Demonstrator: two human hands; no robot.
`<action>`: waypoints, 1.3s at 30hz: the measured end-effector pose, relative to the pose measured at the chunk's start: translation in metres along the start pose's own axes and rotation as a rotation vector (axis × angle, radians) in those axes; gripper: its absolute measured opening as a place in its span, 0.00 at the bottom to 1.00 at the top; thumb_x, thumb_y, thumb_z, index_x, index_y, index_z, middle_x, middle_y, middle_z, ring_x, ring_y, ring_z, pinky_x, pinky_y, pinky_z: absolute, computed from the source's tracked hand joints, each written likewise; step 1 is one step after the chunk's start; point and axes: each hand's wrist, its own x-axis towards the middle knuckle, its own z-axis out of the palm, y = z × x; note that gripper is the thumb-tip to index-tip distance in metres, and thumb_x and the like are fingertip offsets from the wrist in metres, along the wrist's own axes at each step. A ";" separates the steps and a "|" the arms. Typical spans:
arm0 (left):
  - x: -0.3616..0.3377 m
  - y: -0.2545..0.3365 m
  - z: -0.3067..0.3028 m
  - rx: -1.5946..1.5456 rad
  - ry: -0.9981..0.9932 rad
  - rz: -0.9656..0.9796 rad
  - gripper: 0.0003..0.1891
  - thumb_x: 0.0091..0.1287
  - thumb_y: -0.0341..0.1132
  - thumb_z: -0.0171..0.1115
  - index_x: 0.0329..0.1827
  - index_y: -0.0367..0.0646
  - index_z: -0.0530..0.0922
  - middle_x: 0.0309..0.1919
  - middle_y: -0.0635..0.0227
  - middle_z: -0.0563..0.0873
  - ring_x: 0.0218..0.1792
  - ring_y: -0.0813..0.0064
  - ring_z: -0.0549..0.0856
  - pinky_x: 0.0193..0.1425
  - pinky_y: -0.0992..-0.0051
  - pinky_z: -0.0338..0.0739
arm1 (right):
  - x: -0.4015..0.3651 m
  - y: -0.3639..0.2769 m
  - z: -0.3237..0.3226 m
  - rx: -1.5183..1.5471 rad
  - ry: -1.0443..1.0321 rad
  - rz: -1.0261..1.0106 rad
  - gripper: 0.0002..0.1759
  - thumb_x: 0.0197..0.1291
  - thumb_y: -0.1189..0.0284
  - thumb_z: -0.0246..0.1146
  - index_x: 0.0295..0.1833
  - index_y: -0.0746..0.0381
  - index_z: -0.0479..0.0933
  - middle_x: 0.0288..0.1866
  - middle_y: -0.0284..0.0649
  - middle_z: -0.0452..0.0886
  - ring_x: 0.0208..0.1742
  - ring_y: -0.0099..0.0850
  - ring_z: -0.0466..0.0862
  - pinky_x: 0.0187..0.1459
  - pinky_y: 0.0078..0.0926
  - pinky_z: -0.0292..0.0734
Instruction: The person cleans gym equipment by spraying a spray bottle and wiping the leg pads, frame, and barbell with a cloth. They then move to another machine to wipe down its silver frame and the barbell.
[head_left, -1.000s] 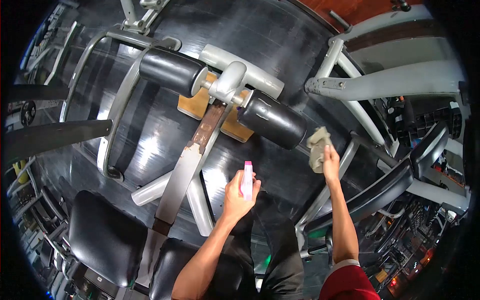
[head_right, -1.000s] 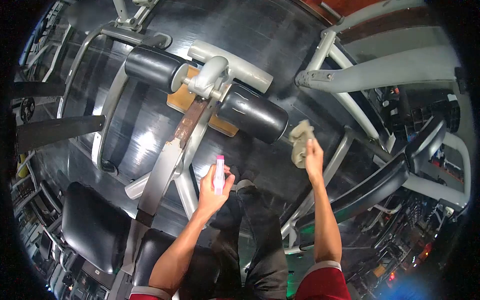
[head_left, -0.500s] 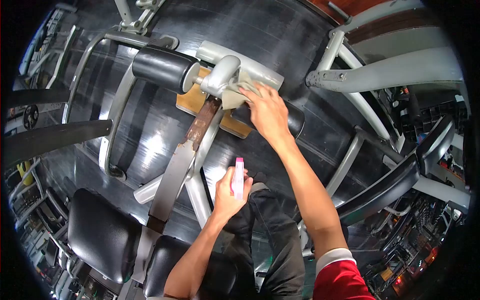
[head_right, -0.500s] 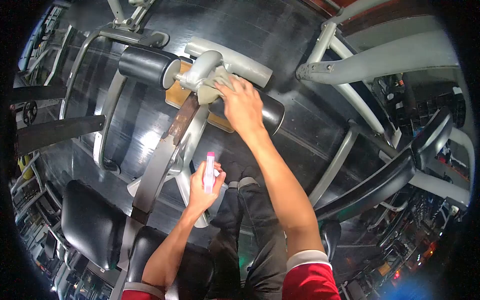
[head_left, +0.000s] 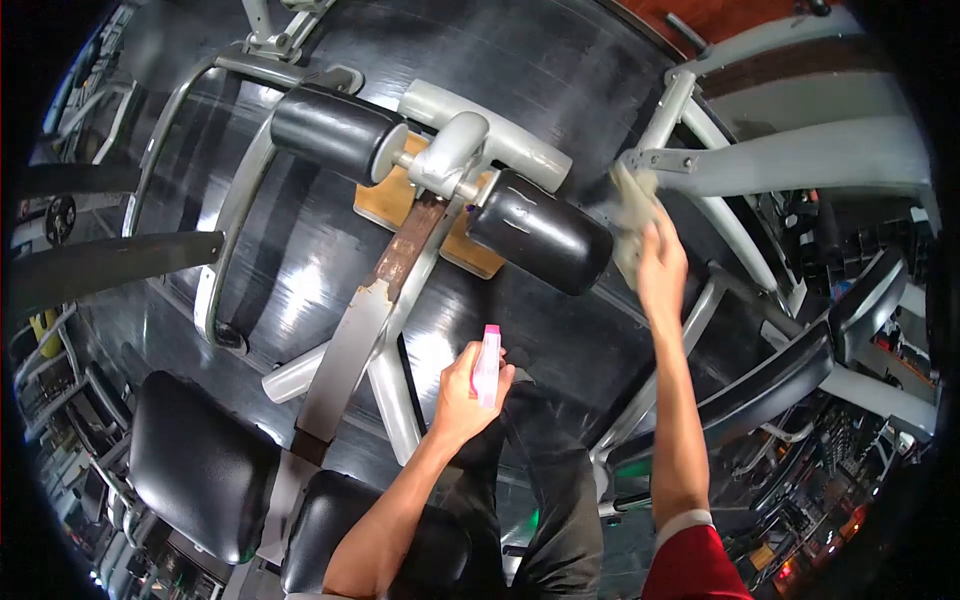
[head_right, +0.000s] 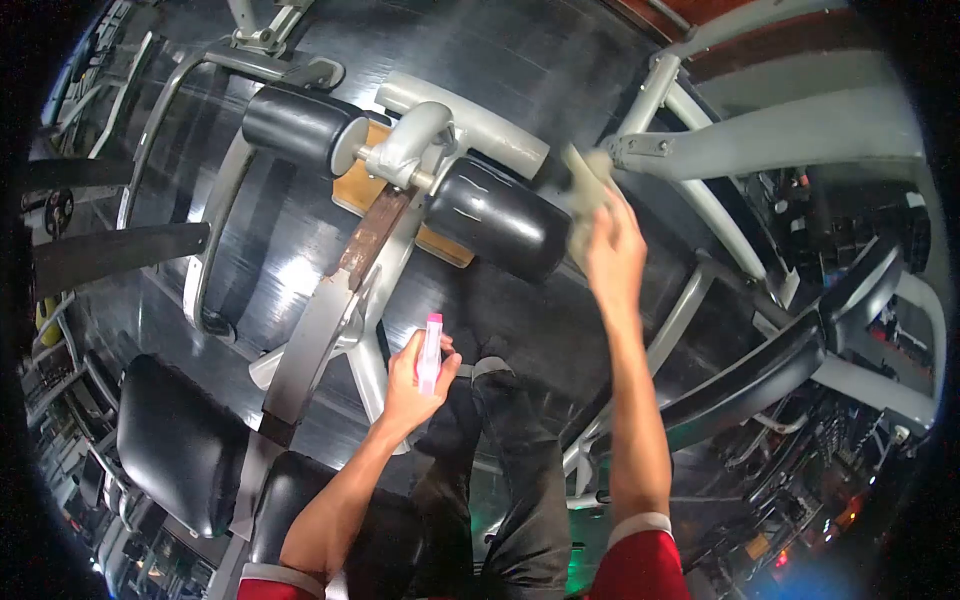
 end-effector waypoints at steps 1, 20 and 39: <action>0.000 0.000 0.001 -0.008 -0.009 -0.014 0.10 0.62 0.24 0.68 0.44 0.38 0.77 0.33 0.67 0.85 0.35 0.78 0.85 0.42 0.76 0.78 | 0.006 -0.015 0.017 -0.041 0.031 -0.239 0.19 0.72 0.67 0.54 0.63 0.64 0.76 0.61 0.49 0.80 0.64 0.43 0.79 0.65 0.35 0.71; 0.002 -0.001 -0.001 0.050 0.038 0.065 0.12 0.61 0.28 0.71 0.44 0.37 0.78 0.34 0.59 0.88 0.37 0.65 0.90 0.42 0.71 0.82 | -0.017 0.124 -0.030 -0.273 -0.189 0.275 0.20 0.74 0.59 0.51 0.56 0.62 0.79 0.42 0.52 0.86 0.48 0.44 0.86 0.50 0.39 0.76; 0.002 -0.001 -0.004 0.052 0.000 -0.018 0.11 0.60 0.26 0.70 0.43 0.35 0.78 0.34 0.60 0.87 0.36 0.68 0.89 0.42 0.72 0.81 | -0.027 0.017 0.033 -0.564 -0.162 -0.448 0.23 0.55 0.80 0.62 0.56 0.48 0.80 0.58 0.38 0.79 0.64 0.41 0.77 0.60 0.36 0.78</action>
